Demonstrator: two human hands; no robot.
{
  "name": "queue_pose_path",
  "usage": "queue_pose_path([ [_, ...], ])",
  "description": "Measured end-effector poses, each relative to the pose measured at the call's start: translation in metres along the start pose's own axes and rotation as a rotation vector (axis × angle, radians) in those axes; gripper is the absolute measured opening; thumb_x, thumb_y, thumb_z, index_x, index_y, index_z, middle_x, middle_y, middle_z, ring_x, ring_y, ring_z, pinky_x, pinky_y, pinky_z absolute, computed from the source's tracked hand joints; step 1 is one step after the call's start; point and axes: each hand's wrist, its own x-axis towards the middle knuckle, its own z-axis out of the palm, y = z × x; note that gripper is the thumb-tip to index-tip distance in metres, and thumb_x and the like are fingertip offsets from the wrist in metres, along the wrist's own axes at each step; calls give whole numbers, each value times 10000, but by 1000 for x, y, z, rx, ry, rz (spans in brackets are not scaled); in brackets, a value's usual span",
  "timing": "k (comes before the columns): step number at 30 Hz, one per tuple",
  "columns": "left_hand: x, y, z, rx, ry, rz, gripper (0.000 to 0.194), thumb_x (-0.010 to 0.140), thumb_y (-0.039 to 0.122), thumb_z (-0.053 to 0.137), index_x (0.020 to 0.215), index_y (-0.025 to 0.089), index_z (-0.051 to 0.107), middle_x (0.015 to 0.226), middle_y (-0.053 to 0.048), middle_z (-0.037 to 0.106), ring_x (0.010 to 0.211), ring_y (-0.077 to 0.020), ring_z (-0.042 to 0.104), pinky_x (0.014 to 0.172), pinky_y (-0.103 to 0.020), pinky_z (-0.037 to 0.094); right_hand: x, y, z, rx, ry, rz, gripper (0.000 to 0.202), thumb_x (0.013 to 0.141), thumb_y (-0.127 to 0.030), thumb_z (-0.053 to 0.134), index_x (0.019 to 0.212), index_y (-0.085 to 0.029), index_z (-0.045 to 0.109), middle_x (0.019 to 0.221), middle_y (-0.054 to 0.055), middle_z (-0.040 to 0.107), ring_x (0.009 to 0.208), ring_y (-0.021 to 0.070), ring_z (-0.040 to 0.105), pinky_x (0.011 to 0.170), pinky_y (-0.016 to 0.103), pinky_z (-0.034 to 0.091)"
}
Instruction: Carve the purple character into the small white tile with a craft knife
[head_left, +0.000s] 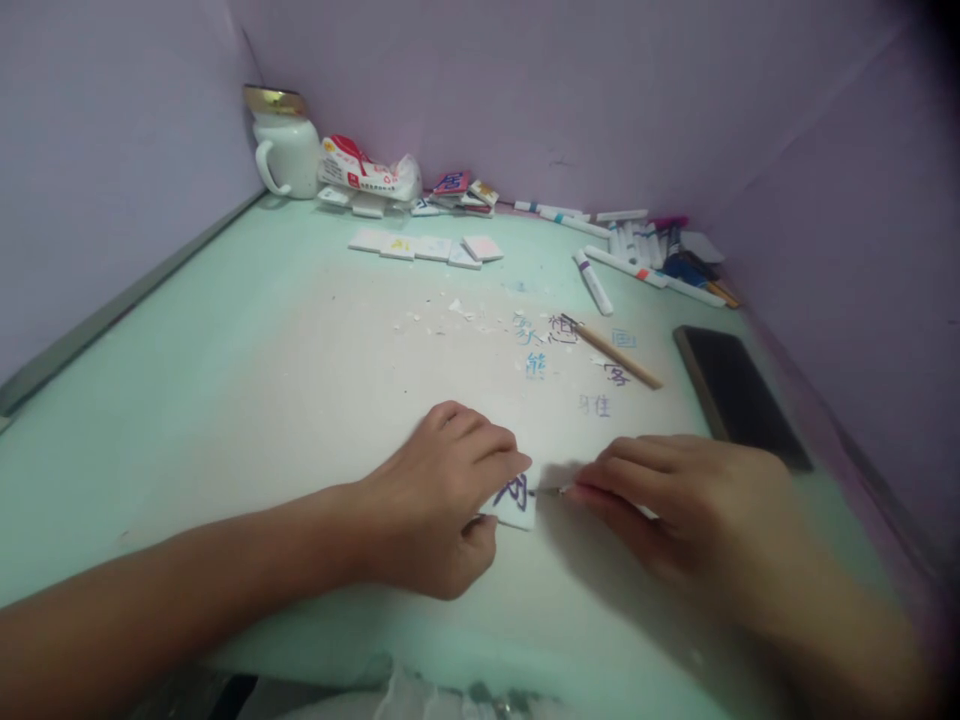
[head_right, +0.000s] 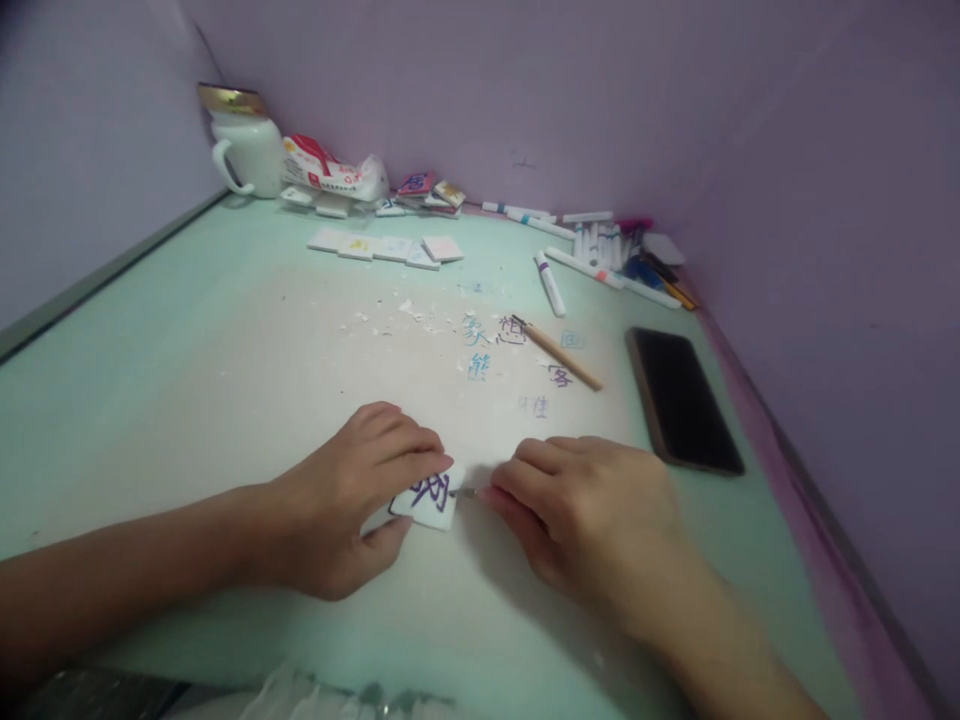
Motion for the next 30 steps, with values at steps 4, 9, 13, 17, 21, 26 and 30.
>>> queue_pose_path([
  [4,0,0,0,-16,-11,16,462,644,61,499,1098,60,586,1034,-147,622,945,-261,531,881,-448,392,0,-2,0,-6,-12,-3,285,915,-273,512,695,-219,685,548,-8,604,489,164,582,456,300,280],
  [9,1,-1,-1,-22,-13,17,443,647,65,504,1081,70,589,1042,-139,624,953,-257,536,896,-447,386,1,-4,1,14,-50,-5,311,913,-260,497,647,-212,649,536,-8,584,480,156,555,470,305,270],
  [13,2,-2,-1,-17,-23,18,429,655,74,504,1076,88,586,1029,-129,627,943,-254,537,892,-442,384,2,-6,2,3,-50,7,306,906,-251,501,636,-214,641,533,-13,585,476,155,551,477,304,273],
  [17,0,-3,1,5,-9,4,389,695,122,521,1080,119,583,1021,-121,614,926,-255,528,860,-434,384,1,-8,1,-4,-54,23,288,908,-268,500,682,-226,674,552,-17,613,497,166,592,476,301,277],
  [21,-3,-5,2,68,22,-58,321,763,260,582,1044,106,594,977,-135,600,871,-256,536,811,-424,379,1,-6,1,-39,6,133,344,933,-336,465,676,-241,675,540,-23,620,451,155,586,436,291,240],
  [26,-6,-3,2,145,3,-119,549,807,522,612,1141,90,551,919,-119,617,821,-257,547,815,-433,349,1,-6,0,-90,65,191,369,935,-376,451,665,-249,667,526,-19,614,382,158,536,383,287,229],
  [30,-6,-3,2,130,-1,-117,536,836,479,580,1194,85,515,880,-99,615,778,-233,525,828,-430,335,0,-8,-2,90,52,197,203,911,-218,461,898,-225,663,671,13,657,489,156,595,414,272,366],
])
